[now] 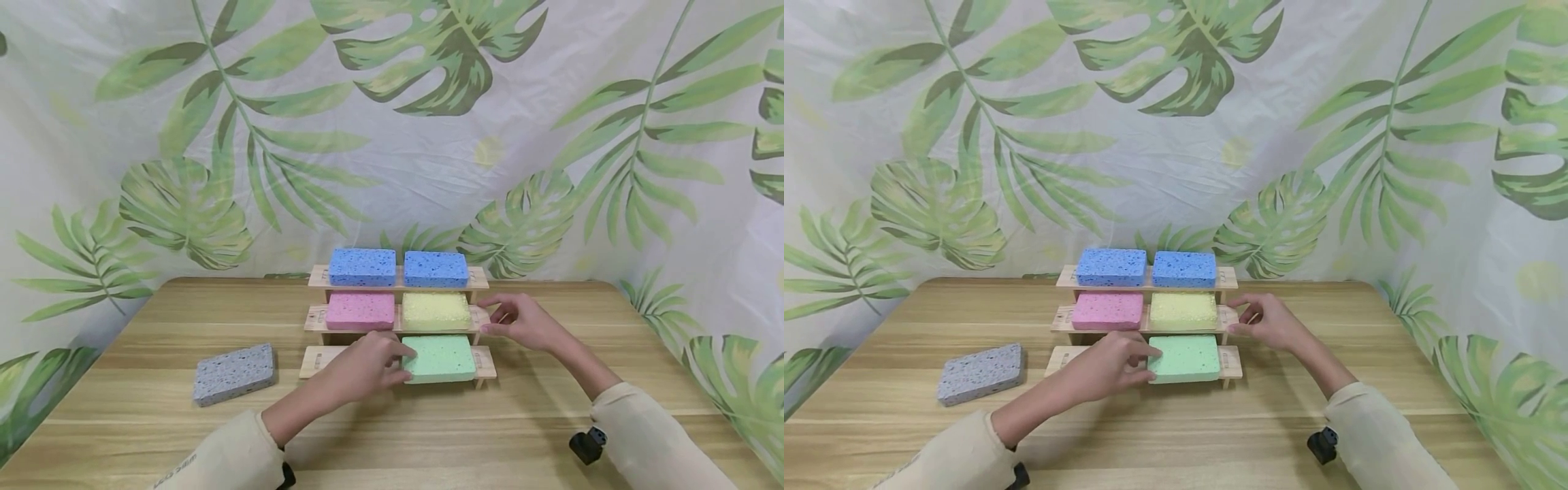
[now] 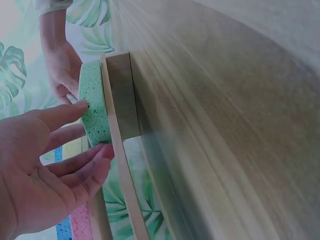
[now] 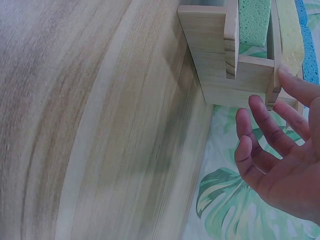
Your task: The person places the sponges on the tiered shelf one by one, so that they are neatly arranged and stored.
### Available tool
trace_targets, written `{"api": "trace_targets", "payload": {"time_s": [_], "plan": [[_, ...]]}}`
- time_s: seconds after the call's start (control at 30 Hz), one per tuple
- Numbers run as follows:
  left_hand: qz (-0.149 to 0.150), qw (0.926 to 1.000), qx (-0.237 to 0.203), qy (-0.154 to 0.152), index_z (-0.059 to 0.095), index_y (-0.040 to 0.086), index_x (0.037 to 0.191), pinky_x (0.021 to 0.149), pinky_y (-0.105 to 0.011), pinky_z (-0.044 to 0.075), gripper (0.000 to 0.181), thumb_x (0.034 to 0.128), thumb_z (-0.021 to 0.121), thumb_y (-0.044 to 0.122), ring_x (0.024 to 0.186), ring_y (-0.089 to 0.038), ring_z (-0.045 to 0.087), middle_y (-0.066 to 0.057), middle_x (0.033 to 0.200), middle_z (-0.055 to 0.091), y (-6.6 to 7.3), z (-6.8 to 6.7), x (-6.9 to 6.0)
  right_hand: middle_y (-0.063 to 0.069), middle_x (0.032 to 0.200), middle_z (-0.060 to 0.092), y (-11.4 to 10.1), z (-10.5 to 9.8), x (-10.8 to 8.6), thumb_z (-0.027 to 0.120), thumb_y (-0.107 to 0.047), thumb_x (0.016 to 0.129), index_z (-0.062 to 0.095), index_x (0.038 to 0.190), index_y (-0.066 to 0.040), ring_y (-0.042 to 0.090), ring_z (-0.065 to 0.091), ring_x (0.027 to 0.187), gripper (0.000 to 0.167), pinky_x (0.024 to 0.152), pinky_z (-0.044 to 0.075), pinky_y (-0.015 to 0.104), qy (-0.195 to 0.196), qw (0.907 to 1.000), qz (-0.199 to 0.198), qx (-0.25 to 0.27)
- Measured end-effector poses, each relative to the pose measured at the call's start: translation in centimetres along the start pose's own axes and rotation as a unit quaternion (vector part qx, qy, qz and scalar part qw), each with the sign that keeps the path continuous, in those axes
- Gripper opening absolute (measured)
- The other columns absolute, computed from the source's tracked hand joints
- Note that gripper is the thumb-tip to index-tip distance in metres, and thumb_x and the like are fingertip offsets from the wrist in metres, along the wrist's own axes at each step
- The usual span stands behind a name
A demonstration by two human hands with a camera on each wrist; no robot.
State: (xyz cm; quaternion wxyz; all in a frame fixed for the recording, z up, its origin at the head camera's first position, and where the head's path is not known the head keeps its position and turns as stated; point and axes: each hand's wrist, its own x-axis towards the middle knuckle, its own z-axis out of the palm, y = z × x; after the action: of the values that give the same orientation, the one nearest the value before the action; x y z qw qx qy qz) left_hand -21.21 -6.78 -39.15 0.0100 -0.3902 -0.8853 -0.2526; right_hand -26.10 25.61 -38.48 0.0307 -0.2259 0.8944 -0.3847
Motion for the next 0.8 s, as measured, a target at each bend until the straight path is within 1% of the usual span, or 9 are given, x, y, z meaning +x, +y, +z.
{"api": "trace_targets", "payload": {"time_s": [0.17, 0.33, 0.5, 0.67, 0.8], "plan": [[0.008, 0.9994, -0.035, 0.003, 0.077, -0.002, 0.112, 0.068, -0.020, 0.052, 0.026, 0.0883, 0.083, 0.007, 0.073, -0.013, 0.059, -0.005, 0.084, 0.070, -0.4, 0.1, 0.4, 0.010, 0.091, 0.072, -0.1, 0.0, -0.1, 0.079, -0.012, 0.092, 0.065, 0.130, 0.007, 0.038, 0.069, 0.080, 0.044, 0.065, 0.055, 0.030, 0.000, 1.0000, 0.002, 0.000], [0.004, 0.9978, -0.066, 0.004, 0.076, -0.004, 0.113, 0.065, -0.019, 0.053, 0.025, 0.0889, 0.081, 0.002, 0.068, -0.006, 0.057, -0.003, 0.078, 0.070, -0.5, 0.2, 0.7, 0.009, 0.090, 0.072, -0.3, -0.1, -0.1, 0.079, -0.012, 0.093, 0.065, 0.130, 0.007, 0.039, 0.068, 0.081, 0.044, 0.065, 0.055, 0.030, -0.002, 1.0000, 0.003, -0.001], [-0.008, 0.9971, -0.075, 0.002, 0.076, -0.004, 0.114, 0.062, -0.020, 0.051, 0.025, 0.0898, 0.080, 0.001, 0.065, -0.005, 0.053, -0.001, 0.075, 0.067, -0.6, 0.2, 1.0, 0.009, 0.090, 0.072, -0.3, -0.1, 0.0, 0.079, -0.011, 0.093, 0.066, 0.130, 0.007, 0.036, 0.069, 0.080, 0.043, 0.065, 0.055, 0.030, -0.002, 1.0000, 0.003, -0.003], [-0.019, 0.9963, -0.084, 0.001, 0.075, -0.004, 0.115, 0.061, -0.021, 0.049, 0.026, 0.0904, 0.080, 0.002, 0.065, -0.005, 0.051, 0.002, 0.073, 0.064, -0.5, 0.3, 1.1, 0.009, 0.089, 0.072, -0.2, -0.1, 0.0, 0.079, -0.011, 0.092, 0.065, 0.130, 0.007, 0.037, 0.069, 0.079, 0.043, 0.064, 0.054, 0.030, -0.003, 1.0000, 0.003, 0.001], [-0.021, 0.9952, -0.095, 0.000, 0.075, -0.005, 0.116, 0.061, -0.021, 0.048, 0.026, 0.0913, 0.079, 0.003, 0.065, -0.005, 0.050, 0.003, 0.073, 0.062, -0.6, 0.3, 1.1, 0.009, 0.089, 0.072, -0.3, -0.1, 0.0, 0.079, -0.011, 0.093, 0.065, 0.130, 0.007, 0.038, 0.069, 0.079, 0.044, 0.063, 0.054, 0.029, -0.003, 1.0000, 0.002, 0.002]]}}
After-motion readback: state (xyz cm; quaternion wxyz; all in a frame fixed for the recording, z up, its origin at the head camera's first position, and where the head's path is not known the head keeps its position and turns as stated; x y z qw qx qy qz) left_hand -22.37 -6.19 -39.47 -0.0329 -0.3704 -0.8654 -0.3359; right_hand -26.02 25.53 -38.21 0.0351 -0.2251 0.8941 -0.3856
